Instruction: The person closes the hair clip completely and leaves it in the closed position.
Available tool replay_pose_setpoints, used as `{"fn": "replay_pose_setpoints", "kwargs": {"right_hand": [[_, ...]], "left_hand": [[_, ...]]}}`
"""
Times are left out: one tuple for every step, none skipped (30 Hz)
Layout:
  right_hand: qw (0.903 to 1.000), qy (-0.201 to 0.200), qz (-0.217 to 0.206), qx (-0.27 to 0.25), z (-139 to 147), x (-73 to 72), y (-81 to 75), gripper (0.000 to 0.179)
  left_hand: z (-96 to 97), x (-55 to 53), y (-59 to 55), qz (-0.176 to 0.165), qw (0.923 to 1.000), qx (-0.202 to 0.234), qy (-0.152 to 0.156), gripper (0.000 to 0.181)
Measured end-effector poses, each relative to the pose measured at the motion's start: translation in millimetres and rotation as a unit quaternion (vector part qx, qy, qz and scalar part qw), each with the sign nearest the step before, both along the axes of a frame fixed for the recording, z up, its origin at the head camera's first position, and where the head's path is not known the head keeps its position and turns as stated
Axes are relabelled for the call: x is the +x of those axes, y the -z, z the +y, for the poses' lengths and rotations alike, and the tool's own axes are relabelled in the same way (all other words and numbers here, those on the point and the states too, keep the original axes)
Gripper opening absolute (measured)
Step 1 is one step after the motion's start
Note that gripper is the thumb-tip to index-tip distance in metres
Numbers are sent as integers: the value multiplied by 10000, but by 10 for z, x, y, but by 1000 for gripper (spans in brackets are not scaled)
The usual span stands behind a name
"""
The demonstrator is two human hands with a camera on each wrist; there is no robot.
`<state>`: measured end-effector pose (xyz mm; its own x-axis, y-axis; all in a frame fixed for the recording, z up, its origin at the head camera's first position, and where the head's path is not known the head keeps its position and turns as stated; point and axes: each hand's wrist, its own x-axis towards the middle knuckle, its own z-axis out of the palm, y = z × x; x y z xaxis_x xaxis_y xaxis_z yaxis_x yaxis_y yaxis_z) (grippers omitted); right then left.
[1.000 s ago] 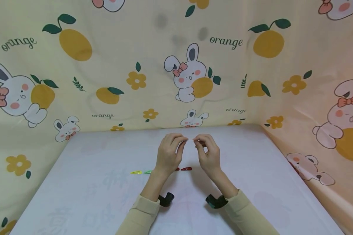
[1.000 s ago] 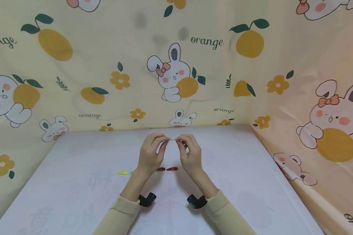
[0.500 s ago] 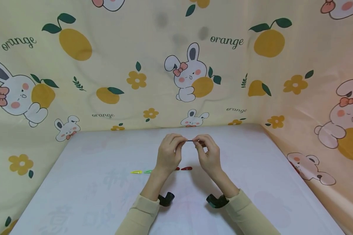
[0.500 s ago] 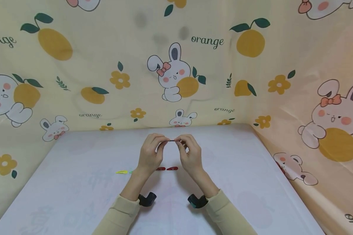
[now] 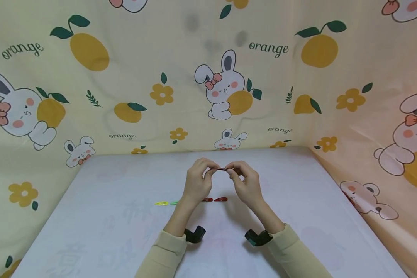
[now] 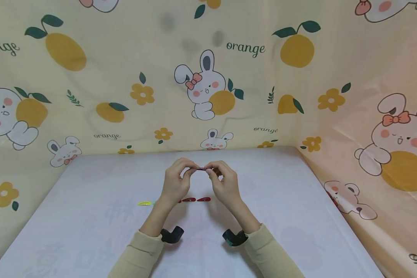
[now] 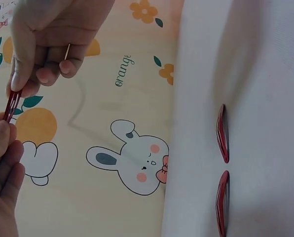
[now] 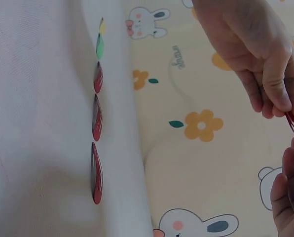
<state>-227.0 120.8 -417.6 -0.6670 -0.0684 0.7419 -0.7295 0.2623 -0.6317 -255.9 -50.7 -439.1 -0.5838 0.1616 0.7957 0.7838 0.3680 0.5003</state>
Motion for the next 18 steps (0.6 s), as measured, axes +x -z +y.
{"fn": "replay_pose_setpoints", "kwargs": {"right_hand": [[10000,-10,-31,-25,9,-29,40,10],[9999,-4,-91,-48,17,-60,81,10],[9999,-19,-141,-78,26,-88,118,11],[9998,-31,-194,-103,38,-118,157,12],[9996,-44,-243,-119,52,-150,199,13],[9993,-69,-350,-144,68,-179,237,13],[9983,-155,-512,-234,83,-205,270,12],[9967,-233,-713,-325,88,-205,269,10],[9943,-342,-912,-438,95,-200,262,7],[9909,-442,-1137,-576,102,-198,258,6],[9864,-533,-1372,-734,107,-194,249,6],[9812,-623,-1591,-893,111,-190,241,8],[9762,-694,-1772,-1043,115,-188,233,10],[9730,-714,-1889,-1115,121,-188,226,11],[9705,-725,-1979,-1171,126,-188,221,13],[9683,-707,-2065,-1213,131,-190,218,14],[9667,-679,-2137,-1236,136,-190,212,14],[9654,-646,-2198,-1247,141,-192,208,14]], "left_hand": [[-5,0,2,-66,10000,20,41,5],[-8,-1,3,-138,9999,41,65,5],[-11,-2,6,-199,9997,73,94,5],[-11,-1,4,-240,9996,108,122,6],[-8,1,1,-271,9994,151,145,7],[-4,4,-2,-316,9991,225,183,9],[1,7,-4,-374,9985,305,238,10],[7,7,-4,-442,9978,393,290,11],[12,9,-3,-519,9968,495,358,12],[18,10,-3,-612,9955,596,416,12],[24,10,1,-718,9938,698,473,11],[29,12,2,-797,9922,796,526,10],[34,10,7,-851,9912,850,549,8],[38,8,11,-895,9905,888,553,7],[41,9,16,-913,9903,900,538,7],[46,9,17,-900,9906,889,511,7],[51,11,18,-868,9914,856,479,7],[54,10,18,-821,9923,811,451,8]]}}
